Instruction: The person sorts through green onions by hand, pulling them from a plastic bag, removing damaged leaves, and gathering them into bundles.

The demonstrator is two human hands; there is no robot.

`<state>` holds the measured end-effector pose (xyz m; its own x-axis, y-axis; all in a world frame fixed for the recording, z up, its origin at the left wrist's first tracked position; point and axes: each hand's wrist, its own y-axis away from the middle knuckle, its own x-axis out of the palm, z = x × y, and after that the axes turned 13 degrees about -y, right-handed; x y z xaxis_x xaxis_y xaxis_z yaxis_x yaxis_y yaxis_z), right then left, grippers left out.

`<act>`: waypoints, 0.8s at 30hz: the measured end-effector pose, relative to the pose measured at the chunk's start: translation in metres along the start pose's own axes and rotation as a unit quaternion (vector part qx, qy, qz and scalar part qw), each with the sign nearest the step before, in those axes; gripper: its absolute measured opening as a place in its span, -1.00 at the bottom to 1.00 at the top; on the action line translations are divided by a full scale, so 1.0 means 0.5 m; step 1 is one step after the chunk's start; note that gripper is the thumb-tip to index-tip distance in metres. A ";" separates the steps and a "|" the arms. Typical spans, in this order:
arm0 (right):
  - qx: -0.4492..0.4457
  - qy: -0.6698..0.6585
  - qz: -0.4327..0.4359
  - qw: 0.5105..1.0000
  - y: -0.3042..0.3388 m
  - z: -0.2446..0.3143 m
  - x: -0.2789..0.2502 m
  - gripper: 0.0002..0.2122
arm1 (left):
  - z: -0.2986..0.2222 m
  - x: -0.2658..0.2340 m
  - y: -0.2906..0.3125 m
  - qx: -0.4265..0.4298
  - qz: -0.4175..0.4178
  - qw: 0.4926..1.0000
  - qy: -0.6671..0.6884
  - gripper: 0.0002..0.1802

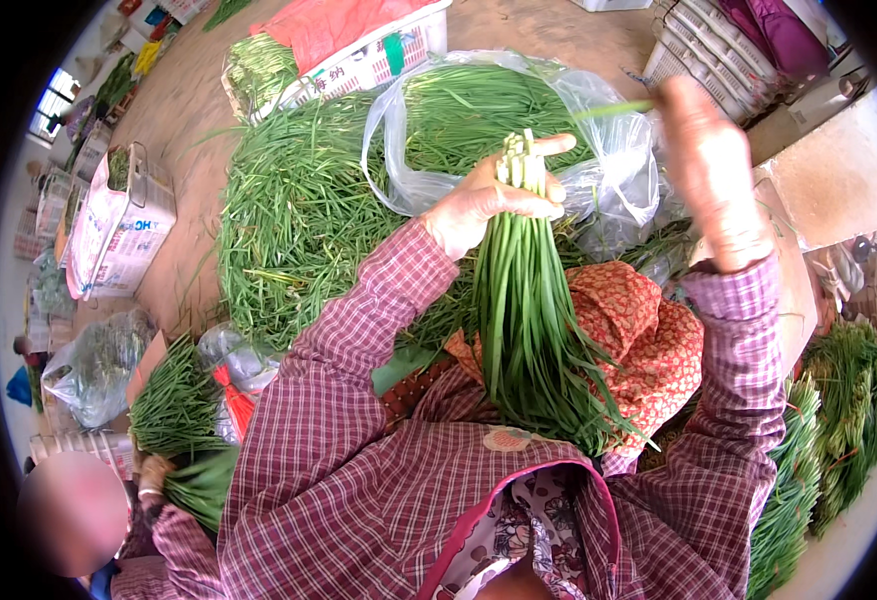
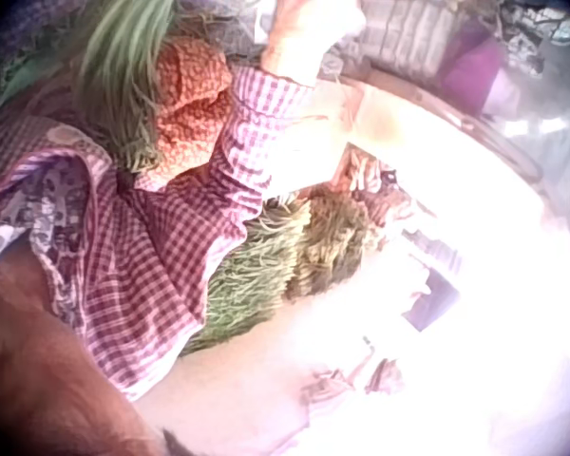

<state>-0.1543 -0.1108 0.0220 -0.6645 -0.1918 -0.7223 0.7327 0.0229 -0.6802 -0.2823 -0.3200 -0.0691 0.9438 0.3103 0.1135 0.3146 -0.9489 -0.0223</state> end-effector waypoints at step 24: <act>0.138 -0.474 0.152 0.856 0.022 0.117 0.207 -0.28 | -0.324 -0.214 0.003 0.273 -0.218 0.930 0.109 -0.67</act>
<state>-0.2066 -0.1880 -0.0529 -0.1139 -0.9316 -0.3452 0.9445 0.0062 -0.3285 -0.3992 -0.3640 0.0798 0.6903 0.5836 0.4277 0.7235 -0.5462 -0.4222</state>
